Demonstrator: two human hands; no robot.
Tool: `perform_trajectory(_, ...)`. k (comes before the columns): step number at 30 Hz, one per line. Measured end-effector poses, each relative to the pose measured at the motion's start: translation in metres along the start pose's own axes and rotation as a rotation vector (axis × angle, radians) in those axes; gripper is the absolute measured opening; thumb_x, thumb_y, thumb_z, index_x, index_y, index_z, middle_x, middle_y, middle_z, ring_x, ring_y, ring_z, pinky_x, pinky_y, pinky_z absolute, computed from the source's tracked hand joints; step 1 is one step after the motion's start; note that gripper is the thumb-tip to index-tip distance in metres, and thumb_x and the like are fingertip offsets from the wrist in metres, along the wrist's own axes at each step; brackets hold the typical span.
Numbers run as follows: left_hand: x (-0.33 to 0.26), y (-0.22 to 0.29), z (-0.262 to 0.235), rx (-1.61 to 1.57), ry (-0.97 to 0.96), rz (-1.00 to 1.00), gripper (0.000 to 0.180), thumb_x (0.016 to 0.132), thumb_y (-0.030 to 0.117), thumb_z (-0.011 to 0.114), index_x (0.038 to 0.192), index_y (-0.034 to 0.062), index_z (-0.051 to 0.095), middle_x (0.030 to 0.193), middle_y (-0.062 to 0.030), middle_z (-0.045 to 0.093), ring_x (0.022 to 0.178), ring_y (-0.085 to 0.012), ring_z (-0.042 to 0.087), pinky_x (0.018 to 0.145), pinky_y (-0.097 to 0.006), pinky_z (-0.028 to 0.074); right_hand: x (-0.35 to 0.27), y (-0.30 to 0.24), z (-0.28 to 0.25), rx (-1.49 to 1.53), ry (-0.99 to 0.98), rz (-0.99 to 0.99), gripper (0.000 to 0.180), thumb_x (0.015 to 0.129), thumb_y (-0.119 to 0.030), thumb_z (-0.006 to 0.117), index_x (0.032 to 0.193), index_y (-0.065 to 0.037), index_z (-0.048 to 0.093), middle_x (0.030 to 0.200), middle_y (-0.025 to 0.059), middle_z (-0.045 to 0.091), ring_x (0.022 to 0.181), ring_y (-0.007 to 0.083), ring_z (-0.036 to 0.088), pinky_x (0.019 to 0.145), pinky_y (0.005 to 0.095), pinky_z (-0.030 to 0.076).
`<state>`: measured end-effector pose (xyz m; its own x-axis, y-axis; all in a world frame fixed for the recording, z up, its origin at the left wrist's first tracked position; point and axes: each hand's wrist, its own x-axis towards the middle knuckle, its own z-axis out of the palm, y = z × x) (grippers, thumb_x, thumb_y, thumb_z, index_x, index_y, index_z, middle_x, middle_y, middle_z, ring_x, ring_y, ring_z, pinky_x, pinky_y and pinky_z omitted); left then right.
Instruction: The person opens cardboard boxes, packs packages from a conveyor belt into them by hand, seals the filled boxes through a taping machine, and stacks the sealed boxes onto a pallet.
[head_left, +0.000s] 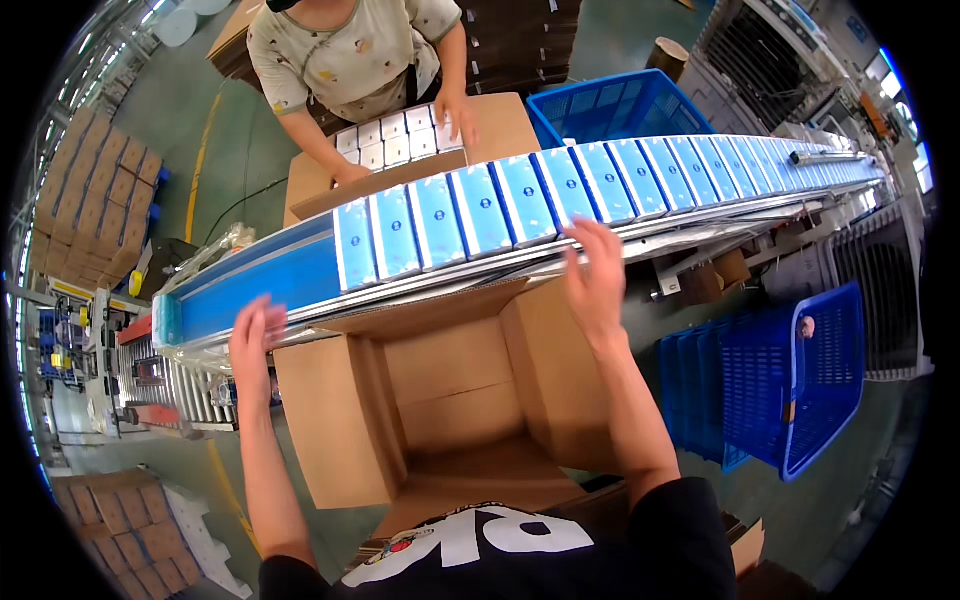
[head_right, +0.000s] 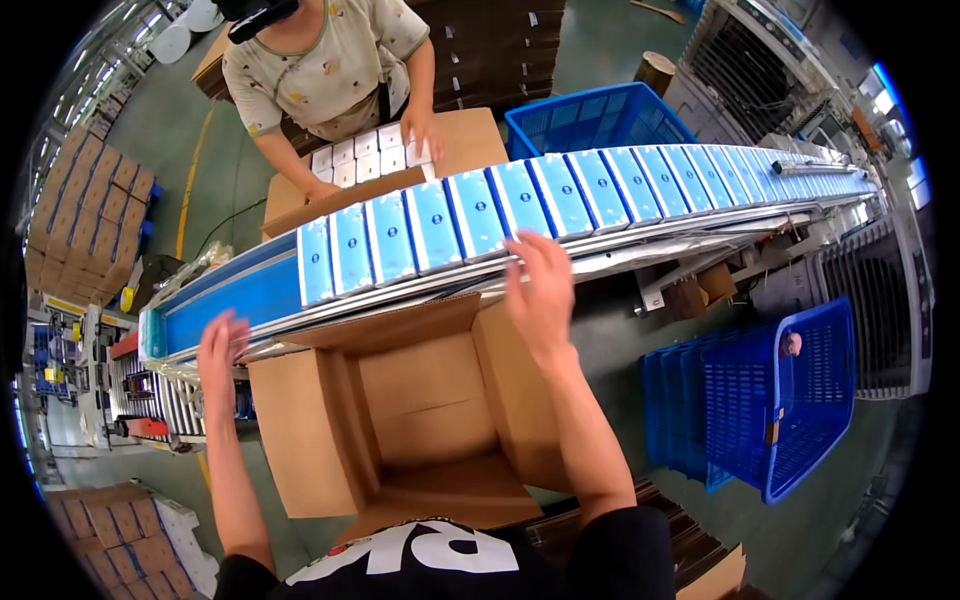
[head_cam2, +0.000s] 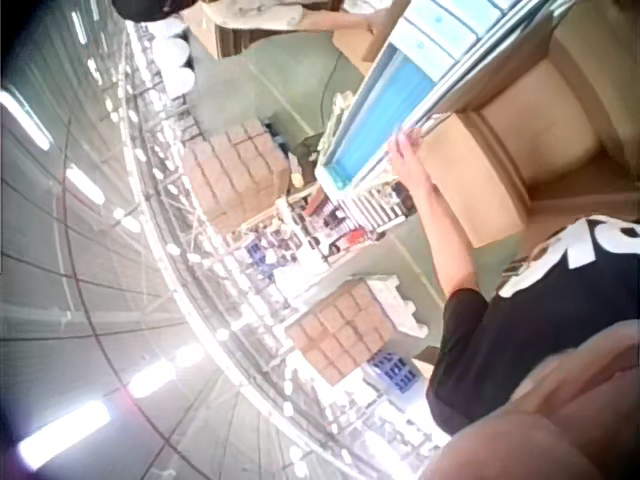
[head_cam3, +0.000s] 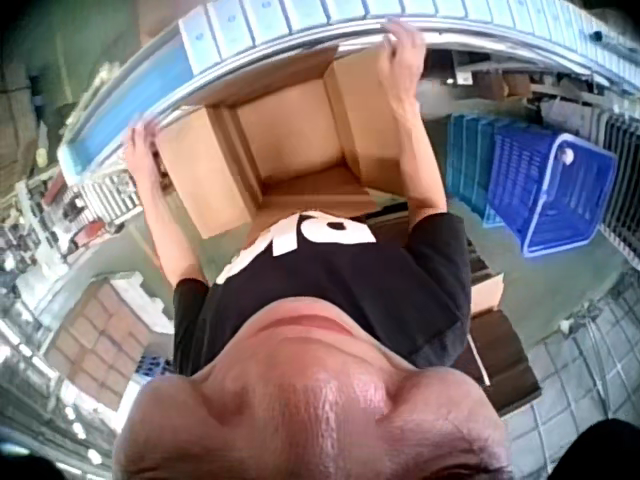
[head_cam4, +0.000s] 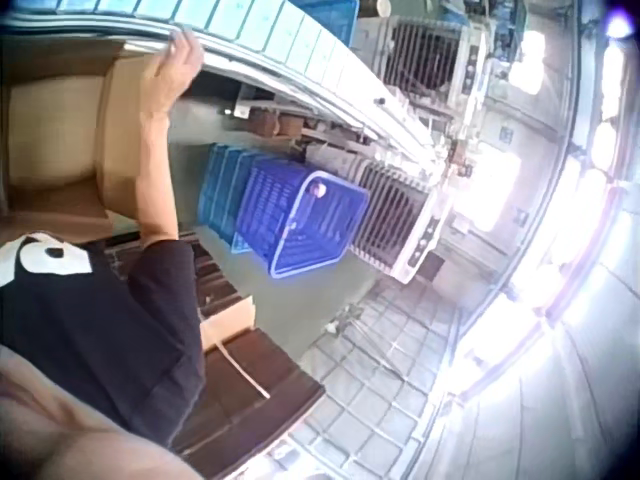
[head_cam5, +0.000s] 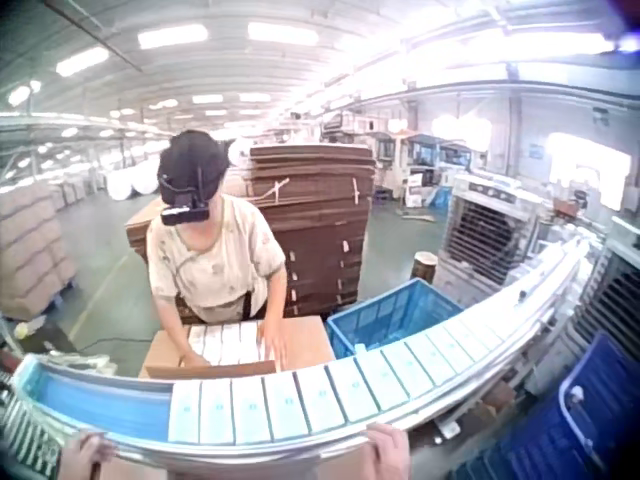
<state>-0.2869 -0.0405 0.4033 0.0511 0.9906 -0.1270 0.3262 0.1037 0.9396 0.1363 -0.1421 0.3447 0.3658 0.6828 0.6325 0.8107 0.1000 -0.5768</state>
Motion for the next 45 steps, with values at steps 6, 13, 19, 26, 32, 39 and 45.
perform_trajectory(6,0.084,0.022,0.082,0.051,-0.309,-0.196,0.07,0.08,0.035,0.064,0.133,0.0018,0.032,0.123,-0.0147,0.049,0.113,-0.0223,0.047,0.093,-0.035,0.038,0.061,-0.004,0.067,-0.281,-0.452,0.031,0.039,0.075,-0.024,0.066,0.103,0.001,0.055,0.094,0.0206,0.058,0.09,0.0365,0.055,0.073,0.045,0.046)
perform_trajectory(13,0.124,-0.011,0.095,0.037,-0.252,-0.161,0.079,0.069,0.024,0.078,0.127,-0.0024,0.032,0.12,-0.0169,0.049,0.11,-0.0226,0.048,0.093,-0.032,0.04,0.07,-0.023,0.104,0.048,-0.751,0.48,0.1,0.061,-0.053,0.072,0.139,-0.01,0.026,0.116,0.0349,0.046,0.107,0.0442,0.051,0.092,0.0419,0.041)
perform_trajectory(19,0.085,0.036,0.045,-0.129,-0.218,0.007,0.071,0.07,0.019,0.076,0.123,-0.0037,0.035,0.11,-0.0147,0.053,0.096,-0.0212,0.055,0.081,-0.033,0.048,0.088,-0.073,0.067,0.169,-0.399,0.158,0.096,0.06,-0.044,0.075,0.138,-0.014,0.028,0.114,0.0242,0.051,0.101,0.0387,0.053,0.086,0.0405,0.043)
perform_trajectory(26,-0.084,0.014,-0.009,0.315,-0.296,0.152,0.094,0.071,0.026,0.074,0.137,-0.006,0.014,0.128,-0.0249,0.041,0.116,-0.029,0.045,0.097,-0.035,0.037,-0.024,-0.155,-0.054,0.001,-0.721,0.266,0.096,0.062,-0.048,0.074,0.138,-0.01,0.028,0.114,0.0257,0.051,0.1,0.038,0.056,0.086,0.04,0.045)
perform_trajectory(32,-0.129,-0.252,0.056,0.659,-1.299,-0.499,0.077,0.082,0.059,0.048,0.129,-0.0004,0.038,0.131,-0.0201,0.042,0.121,-0.0286,0.043,0.099,-0.036,0.034,-0.204,-0.08,0.013,-0.129,-1.969,0.706,0.079,0.078,-0.065,0.04,0.133,-0.008,0.04,0.137,0.0169,0.037,0.126,0.0324,0.036,0.105,0.037,0.027)
perform_trajectory(39,-0.128,-0.34,0.115,0.878,-1.418,-0.186,0.062,0.089,0.056,0.033,0.127,0.0087,0.048,0.135,-0.0141,0.04,0.127,-0.0298,0.035,0.105,-0.037,0.027,-0.265,-0.045,0.102,-0.288,-1.803,0.518,0.055,0.082,-0.049,0.048,0.125,-0.016,0.05,0.133,0.0142,0.043,0.125,0.026,0.039,0.101,0.0384,0.034)
perform_trajectory(45,-0.085,-0.167,0.086,0.569,-1.085,-0.417,0.053,0.09,0.044,0.046,0.128,0.0065,0.047,0.129,-0.0119,0.048,0.119,-0.0248,0.045,0.099,-0.033,0.035,-0.069,-0.059,0.036,0.72,-0.626,0.349,0.028,0.085,-0.023,0.059,0.106,-0.004,0.059,0.098,0.0146,0.061,0.091,0.0243,0.059,0.079,0.035,0.047)
